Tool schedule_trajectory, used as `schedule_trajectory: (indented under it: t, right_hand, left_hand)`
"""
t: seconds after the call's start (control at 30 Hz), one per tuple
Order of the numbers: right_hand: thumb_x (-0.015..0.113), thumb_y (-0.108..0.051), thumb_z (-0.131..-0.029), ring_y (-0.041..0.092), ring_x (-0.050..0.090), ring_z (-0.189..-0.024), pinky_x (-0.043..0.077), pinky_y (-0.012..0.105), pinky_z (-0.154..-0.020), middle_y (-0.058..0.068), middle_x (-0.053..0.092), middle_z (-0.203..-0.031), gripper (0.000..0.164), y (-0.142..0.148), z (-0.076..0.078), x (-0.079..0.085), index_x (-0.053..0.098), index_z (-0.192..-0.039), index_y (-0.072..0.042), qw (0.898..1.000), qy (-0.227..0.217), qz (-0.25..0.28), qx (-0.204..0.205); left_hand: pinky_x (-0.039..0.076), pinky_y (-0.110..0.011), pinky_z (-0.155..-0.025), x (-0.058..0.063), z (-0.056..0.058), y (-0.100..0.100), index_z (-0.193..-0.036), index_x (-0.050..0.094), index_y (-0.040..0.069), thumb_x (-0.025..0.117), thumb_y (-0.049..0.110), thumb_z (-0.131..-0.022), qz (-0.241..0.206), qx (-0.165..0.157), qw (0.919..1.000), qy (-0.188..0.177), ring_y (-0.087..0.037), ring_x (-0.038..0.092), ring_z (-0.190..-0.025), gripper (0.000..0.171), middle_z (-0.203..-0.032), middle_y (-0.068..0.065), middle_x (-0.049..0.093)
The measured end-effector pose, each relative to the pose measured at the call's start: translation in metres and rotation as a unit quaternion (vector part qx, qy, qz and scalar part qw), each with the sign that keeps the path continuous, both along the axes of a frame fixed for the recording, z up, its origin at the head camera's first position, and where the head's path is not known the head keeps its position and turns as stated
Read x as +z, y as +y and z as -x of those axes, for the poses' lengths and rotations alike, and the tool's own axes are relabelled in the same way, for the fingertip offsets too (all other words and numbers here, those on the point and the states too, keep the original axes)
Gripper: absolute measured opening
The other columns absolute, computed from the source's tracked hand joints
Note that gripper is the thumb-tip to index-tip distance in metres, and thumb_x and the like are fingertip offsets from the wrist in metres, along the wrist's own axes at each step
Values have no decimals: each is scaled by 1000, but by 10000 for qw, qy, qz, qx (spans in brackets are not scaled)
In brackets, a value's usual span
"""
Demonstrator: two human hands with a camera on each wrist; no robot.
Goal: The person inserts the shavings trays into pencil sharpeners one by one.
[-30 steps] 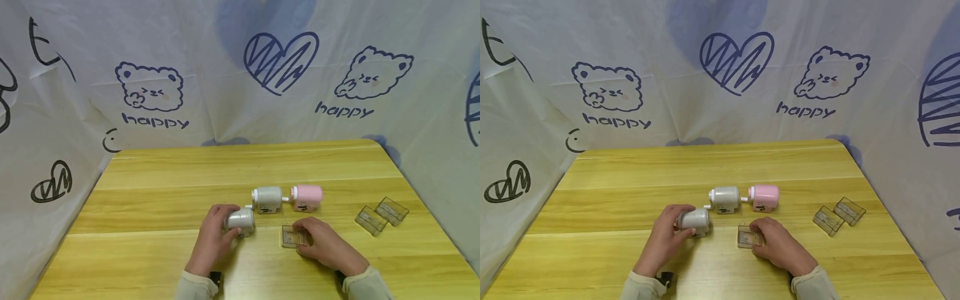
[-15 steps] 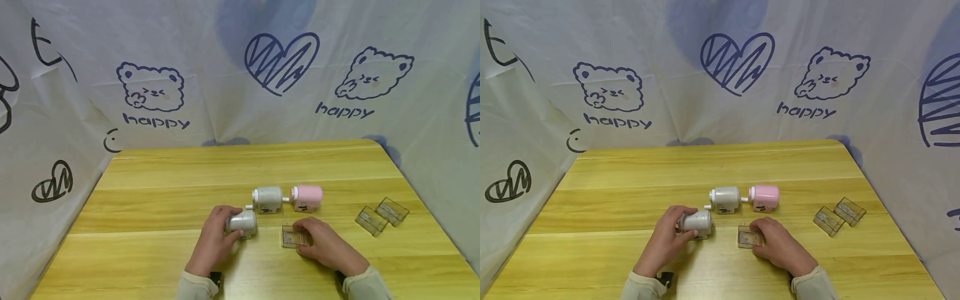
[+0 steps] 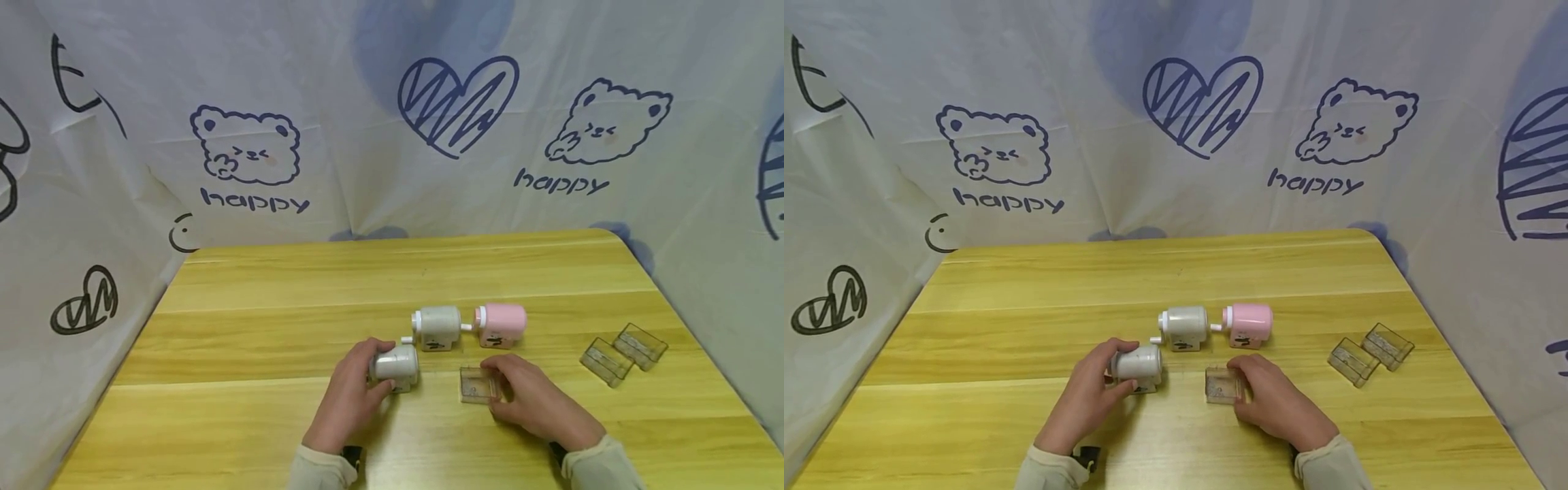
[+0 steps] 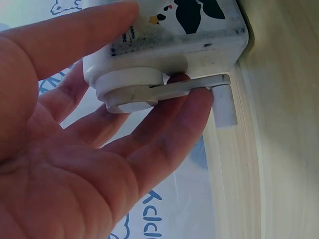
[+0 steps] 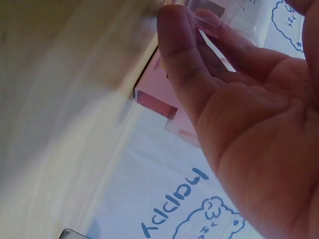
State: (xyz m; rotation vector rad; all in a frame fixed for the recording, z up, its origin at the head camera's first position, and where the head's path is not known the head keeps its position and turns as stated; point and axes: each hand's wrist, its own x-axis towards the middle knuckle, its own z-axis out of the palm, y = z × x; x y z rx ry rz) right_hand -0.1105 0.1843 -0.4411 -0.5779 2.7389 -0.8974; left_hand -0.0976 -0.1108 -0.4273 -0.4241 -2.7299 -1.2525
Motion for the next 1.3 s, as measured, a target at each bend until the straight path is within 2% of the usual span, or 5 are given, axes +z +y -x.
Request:
schedule_trajectory:
  t: [0.1, 0.3, 0.57, 1.3]
  right_hand:
    - [74, -15, -77, 13, 49, -85, 46, 30, -72, -2, 55, -100, 50, -2, 1, -2, 55, -122, -2, 9998, 71, 198, 42]
    - [73, -13, -78, 13, 51, -85, 47, 29, -74, -1, 55, -100, 52, -9, 1, -7, 54, -124, 0, 9989, 182, 429, -15]
    - [76, -16, -77, 12, 51, -79, 47, 28, -71, -3, 54, -88, 54, -18, 4, -8, 54, -124, 1, 9973, 227, 687, -102]
    - [77, -18, -78, 13, 53, -81, 48, 29, -72, -3, 55, -90, 51, -39, 8, -7, 56, -121, 0, 9963, 148, 790, 300]
  left_hand:
    - [47, -37, -81, 0, 0, -1, -119, 58, 14, 74, 6, -78, 7, -22, 10000, -13, -18, 54, -98, 44, -116, -3, 60]
    - [47, -37, -81, -2, 1, -1, -118, 58, 14, 73, 4, -78, 2, -27, 10000, 3, -18, 55, -99, 44, -117, -3, 60]
    - [48, -38, -82, 0, 0, -1, -118, 58, 16, 73, 5, -79, -20, -21, 10000, -68, -18, 55, -100, 43, -118, -3, 60]
    - [48, -38, -83, 1, 1, -1, -118, 59, 17, 73, 6, -79, 14, 22, 9996, -279, -19, 56, -99, 43, -118, -3, 61]
